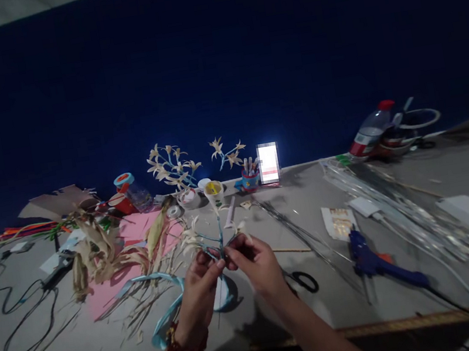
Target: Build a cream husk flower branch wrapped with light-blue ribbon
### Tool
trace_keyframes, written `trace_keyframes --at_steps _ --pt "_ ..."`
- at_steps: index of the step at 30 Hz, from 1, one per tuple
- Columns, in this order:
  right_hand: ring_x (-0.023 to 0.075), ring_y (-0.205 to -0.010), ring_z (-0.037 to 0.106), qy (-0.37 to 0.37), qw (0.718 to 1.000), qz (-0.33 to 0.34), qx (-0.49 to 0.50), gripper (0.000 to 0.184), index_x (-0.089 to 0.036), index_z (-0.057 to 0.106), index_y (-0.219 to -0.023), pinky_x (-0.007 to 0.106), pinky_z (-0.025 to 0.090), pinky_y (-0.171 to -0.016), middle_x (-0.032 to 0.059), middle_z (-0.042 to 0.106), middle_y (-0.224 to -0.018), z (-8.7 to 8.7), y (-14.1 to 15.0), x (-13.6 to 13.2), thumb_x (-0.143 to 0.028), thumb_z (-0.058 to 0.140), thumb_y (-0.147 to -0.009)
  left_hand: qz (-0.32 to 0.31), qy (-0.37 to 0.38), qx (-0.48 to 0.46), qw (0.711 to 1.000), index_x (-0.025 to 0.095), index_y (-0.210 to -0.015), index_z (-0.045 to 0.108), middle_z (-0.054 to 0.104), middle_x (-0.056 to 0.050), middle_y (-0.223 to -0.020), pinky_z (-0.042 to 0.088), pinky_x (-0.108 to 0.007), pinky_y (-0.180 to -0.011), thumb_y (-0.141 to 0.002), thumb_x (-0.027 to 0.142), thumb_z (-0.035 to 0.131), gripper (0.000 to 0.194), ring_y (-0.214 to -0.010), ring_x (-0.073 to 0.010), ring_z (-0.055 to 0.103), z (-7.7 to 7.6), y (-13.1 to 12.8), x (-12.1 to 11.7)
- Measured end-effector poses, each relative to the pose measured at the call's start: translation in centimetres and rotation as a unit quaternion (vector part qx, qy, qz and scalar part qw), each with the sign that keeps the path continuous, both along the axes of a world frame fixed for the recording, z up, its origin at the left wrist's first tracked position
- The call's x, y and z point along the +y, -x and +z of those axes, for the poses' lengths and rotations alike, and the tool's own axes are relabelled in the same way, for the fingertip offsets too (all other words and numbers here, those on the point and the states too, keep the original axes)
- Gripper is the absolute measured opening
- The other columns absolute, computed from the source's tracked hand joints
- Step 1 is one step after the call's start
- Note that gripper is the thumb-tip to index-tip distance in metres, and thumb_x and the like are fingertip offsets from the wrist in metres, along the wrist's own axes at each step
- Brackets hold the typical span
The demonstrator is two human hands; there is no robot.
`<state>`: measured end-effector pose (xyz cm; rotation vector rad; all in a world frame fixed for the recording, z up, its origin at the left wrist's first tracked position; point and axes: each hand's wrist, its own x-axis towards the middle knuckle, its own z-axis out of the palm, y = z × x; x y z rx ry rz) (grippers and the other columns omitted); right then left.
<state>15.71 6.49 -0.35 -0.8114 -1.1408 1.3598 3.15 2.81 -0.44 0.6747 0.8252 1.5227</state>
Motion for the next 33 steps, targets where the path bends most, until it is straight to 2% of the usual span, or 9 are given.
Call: trace_keyframes --at_steps 3,5,7,10,16,21,29,31,33 --pt "0.0136 -0.06 0.058 -0.145 0.975 -0.083 -0.146 0.024 -0.02 0.06 -0.068 0.026 0.049 -0.059 -0.0012 0.059 -0.065 0.0 -0.3 -0.7 -0.03 0.071 -0.087 0.065 0.011 0.057 0.996 0.016 -0.081 0.069 0.072 -0.001 -0.076 0.052 -0.028 -0.078 -0.07 0.026 0.086 0.022 -0.074 -0.0162 0.069 -0.2 0.0 0.2" --pt "0.0145 -0.063 0.06 -0.256 0.929 -0.129 -0.235 0.012 -0.021 0.065 -0.077 0.026 0.05 -0.061 0.0006 0.064 -0.07 0.4 -0.3 -1.1 -0.022 0.069 -0.088 0.085 0.011 0.099 0.991 0.015 -0.081 0.072 0.074 -0.003 -0.081 0.052 -0.028 -0.08 -0.071 0.027 0.085 0.02 -0.08 -0.0179 0.069 -0.5 0.0 0.4" --pt "0.0161 -0.067 0.065 -0.333 0.885 -0.134 -0.296 0.005 -0.021 0.068 -0.093 0.027 0.051 -0.064 0.0032 0.071 -0.079 0.9 -0.1 -1.3 -0.018 0.065 -0.09 0.094 0.004 0.109 0.99 0.016 -0.085 0.074 0.076 -0.006 -0.088 0.052 -0.029 -0.085 -0.072 0.029 0.084 0.021 -0.088 -0.0204 0.069 -1.0 0.0 0.5" --pt "0.0187 -0.071 0.07 -0.386 0.839 -0.134 -0.36 0.012 -0.02 0.068 -0.1 0.028 0.053 -0.066 0.0058 0.075 -0.083 1.6 0.6 -1.1 -0.016 0.059 -0.093 0.118 -0.006 0.112 0.987 0.017 -0.09 0.076 0.077 -0.007 -0.093 0.052 -0.031 -0.088 -0.072 0.03 0.083 0.023 -0.091 -0.0217 0.069 -1.9 0.1 0.5" --pt "0.0219 -0.067 0.07 -0.435 0.771 -0.225 -0.407 0.015 -0.018 0.067 -0.1 0.031 0.052 -0.062 0.0077 0.075 -0.079 1.5 2.0 -0.8 -0.019 0.054 -0.092 0.158 -0.01 0.121 0.98 0.018 -0.086 0.076 0.078 -0.006 -0.089 0.053 -0.031 -0.083 -0.069 0.024 0.082 0.02 -0.084 -0.0216 0.069 -2.4 0.2 0.2" --pt "0.0225 -0.07 0.07 -0.446 0.771 -0.22 -0.398 0.017 -0.02 0.067 -0.1 0.032 0.053 -0.064 0.0082 0.076 -0.081 1.2 2.2 -1.0 -0.019 0.052 -0.092 0.173 0.0 0.153 0.973 0.018 -0.079 0.074 0.076 -0.003 -0.081 0.053 -0.029 -0.08 -0.065 0.016 0.08 0.015 -0.078 -0.0201 0.068 -1.7 0.4 0.1" --pt "0.0229 -0.075 0.067 -0.483 0.785 -0.195 -0.334 0.024 -0.02 0.069 -0.108 0.037 0.055 -0.072 0.01 0.073 -0.088 0.3 1.4 -1.0 -0.018 0.052 -0.092 0.094 -0.004 0.033 0.995 0.017 -0.087 0.073 0.074 -0.004 -0.085 0.053 -0.028 -0.076 -0.07 0.023 0.08 0.019 -0.077 -0.018 0.068 -1.4 0.4 0.3" --pt "0.0217 -0.074 0.067 -0.474 0.802 -0.199 -0.304 0.027 -0.021 0.07 -0.109 0.037 0.055 -0.073 0.0078 0.073 -0.086 0.0 1.3 -1.0 -0.013 0.054 -0.089 0.093 0.001 0.006 0.996 0.018 -0.085 0.073 0.073 -0.002 -0.082 0.052 -0.025 -0.076 -0.072 0.028 0.081 0.019 -0.075 -0.0157 0.067 -1.1 0.3 0.3" --pt "0.0207 -0.073 0.067 -0.438 0.836 -0.198 -0.265 0.027 -0.024 0.072 -0.107 0.037 0.055 -0.072 0.0054 0.073 -0.084 -0.2 1.2 -1.0 -0.01 0.059 -0.087 0.1 0.015 -0.002 0.995 0.018 -0.081 0.073 0.072 -0.001 -0.078 0.051 -0.024 -0.076 -0.071 0.03 0.084 0.019 -0.074 -0.0139 0.066 -0.7 0.1 0.3"
